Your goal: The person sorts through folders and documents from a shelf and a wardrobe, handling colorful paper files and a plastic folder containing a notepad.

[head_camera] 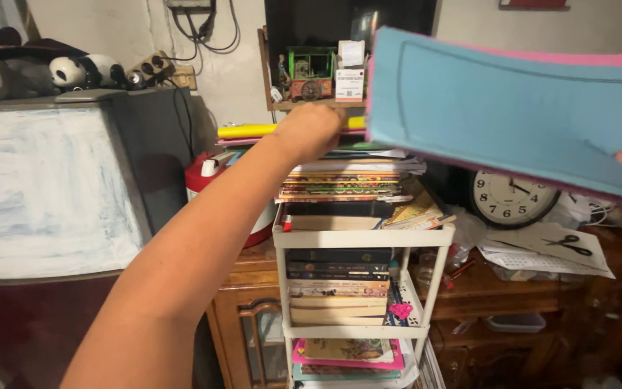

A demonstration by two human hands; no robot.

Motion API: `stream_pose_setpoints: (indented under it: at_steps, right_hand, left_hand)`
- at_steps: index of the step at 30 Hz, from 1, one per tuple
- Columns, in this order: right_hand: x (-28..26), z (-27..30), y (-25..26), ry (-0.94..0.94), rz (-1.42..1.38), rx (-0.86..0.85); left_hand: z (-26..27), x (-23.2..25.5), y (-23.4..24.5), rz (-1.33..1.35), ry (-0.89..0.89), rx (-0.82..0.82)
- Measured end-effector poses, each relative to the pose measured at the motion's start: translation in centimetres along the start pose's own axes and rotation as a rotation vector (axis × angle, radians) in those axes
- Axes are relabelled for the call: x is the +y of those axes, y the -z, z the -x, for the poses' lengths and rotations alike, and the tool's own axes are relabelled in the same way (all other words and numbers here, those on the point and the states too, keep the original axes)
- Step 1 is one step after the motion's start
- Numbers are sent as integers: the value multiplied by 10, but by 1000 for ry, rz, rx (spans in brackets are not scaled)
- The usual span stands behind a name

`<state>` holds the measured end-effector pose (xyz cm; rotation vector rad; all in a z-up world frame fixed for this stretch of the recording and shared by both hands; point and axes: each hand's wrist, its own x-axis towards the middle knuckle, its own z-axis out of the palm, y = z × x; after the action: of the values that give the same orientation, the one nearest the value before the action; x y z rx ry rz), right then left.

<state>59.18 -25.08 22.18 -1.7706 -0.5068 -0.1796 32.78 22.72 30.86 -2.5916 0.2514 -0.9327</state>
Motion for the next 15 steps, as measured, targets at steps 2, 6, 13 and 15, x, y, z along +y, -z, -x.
stream_pose_setpoints:
  at_steps: [2, 6, 13, 15]
  right_hand:
    - [-1, 5, 1, -7, -4, -3]
    - [-9, 11, -8, -8, -19, -36]
    - [-3, 6, -35, -97, -128, -204]
    - [6, 0, -45, -116, -117, -223]
  left_hand:
    - [0, -8, -4, 23, -22, 88]
    - [-3, -26, -1, 103, -2, 203]
    - [-19, -59, 14, 262, 96, 191]
    - [-21, -71, 18, 270, 123, 191]
